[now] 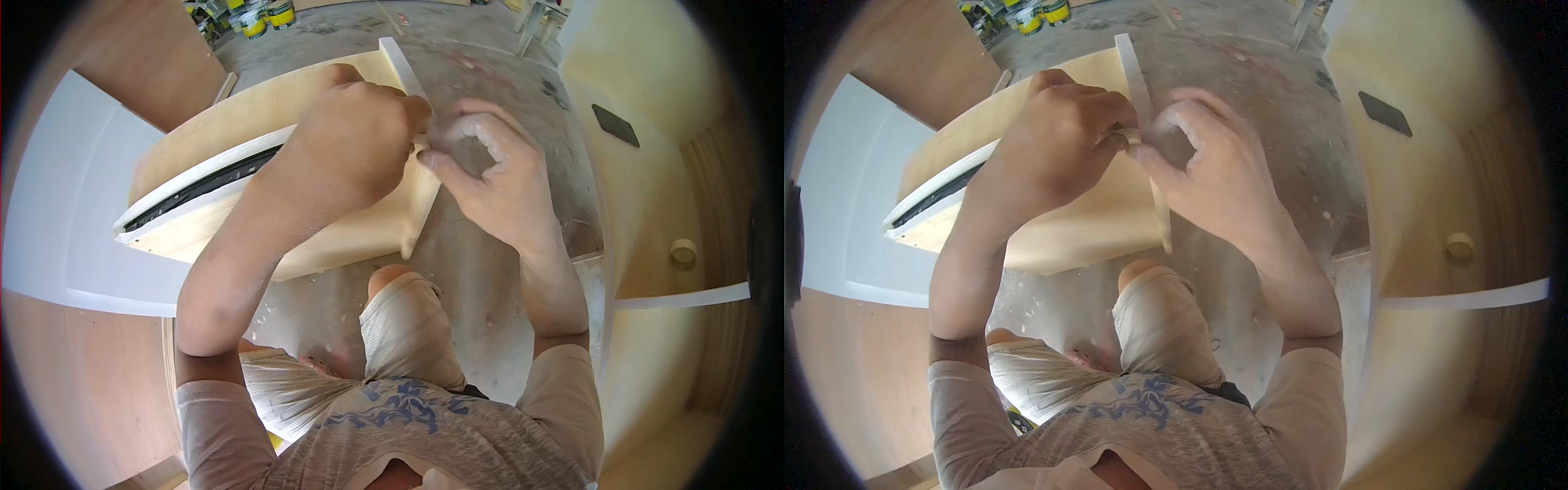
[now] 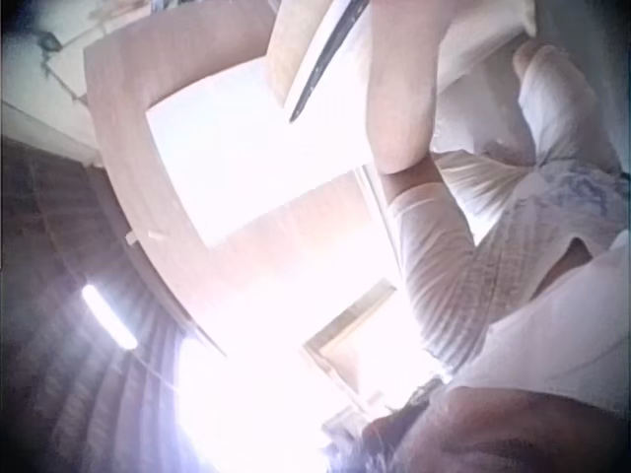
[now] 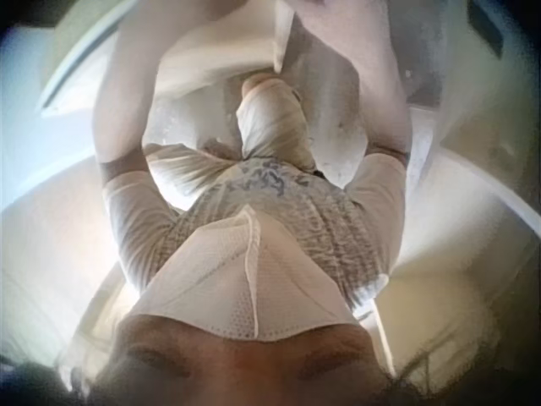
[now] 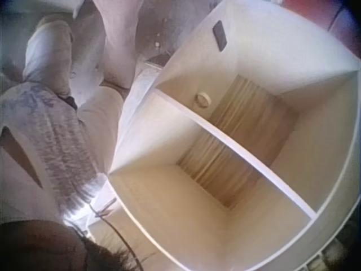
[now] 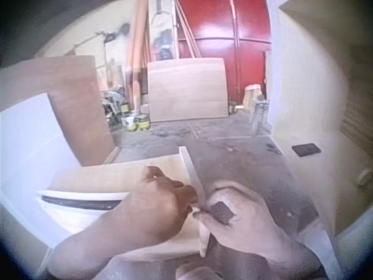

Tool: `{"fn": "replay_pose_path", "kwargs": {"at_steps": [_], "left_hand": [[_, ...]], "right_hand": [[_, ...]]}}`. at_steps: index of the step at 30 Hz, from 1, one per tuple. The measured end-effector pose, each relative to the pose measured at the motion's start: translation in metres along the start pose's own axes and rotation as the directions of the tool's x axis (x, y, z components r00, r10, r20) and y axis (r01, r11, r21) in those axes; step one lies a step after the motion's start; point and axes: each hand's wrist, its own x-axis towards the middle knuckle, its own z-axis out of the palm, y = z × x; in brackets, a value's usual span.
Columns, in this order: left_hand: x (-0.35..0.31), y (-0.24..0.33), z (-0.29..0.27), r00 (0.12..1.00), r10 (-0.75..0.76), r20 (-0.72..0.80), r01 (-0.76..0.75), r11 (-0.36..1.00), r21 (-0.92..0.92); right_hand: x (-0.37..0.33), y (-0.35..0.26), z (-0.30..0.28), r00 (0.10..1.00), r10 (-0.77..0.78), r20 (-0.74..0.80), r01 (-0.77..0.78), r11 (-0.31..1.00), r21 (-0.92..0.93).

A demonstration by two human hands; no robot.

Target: The person applies masking tape along the metal runner of a wooden drawer, smoothing it down by hand and using a tool to press it into place.

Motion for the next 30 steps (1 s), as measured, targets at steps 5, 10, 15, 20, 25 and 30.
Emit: {"fn": "replay_pose_path", "kwargs": {"at_steps": [5, 10, 15, 20, 25, 30], "left_hand": [[0.001, 0.001, -0.002, 1.0, 0.02, -0.006, -0.019, 1.0, 0.007], [0.001, 0.0, -0.001, 1.0, 0.0, -0.023, 0.0, 1.0, 0.013], [-0.001, 0.003, 0.005, 0.999, -0.052, 0.007, 0.053, 0.996, -0.072], [0.002, 0.004, 0.005, 0.996, -0.087, 0.019, 0.088, 0.989, -0.12], [0.002, 0.002, 0.005, 0.994, -0.11, 0.005, 0.109, 0.98, -0.165], [-0.003, 0.0, -0.007, 0.972, -0.233, 0.017, 0.215, 0.865, -0.453]], "right_hand": [[0.014, -0.002, 0.007, 0.999, -0.042, -0.028, 0.041, 0.999, -0.021], [0.017, -0.003, 0.01, 0.998, 0.049, 0.026, -0.051, 0.996, 0.07], [0.021, -0.014, 0.01, 0.993, 0.119, 0.009, -0.12, 0.992, 0.045], [0.022, -0.007, 0.001, 0.991, 0.112, 0.076, -0.122, 0.984, 0.132], [0.024, -0.007, 0.002, 0.997, -0.042, 0.071, 0.038, 0.997, 0.06], [0.025, -0.007, 0.006, 0.986, -0.122, 0.111, 0.122, 0.993, 0.004]]}}
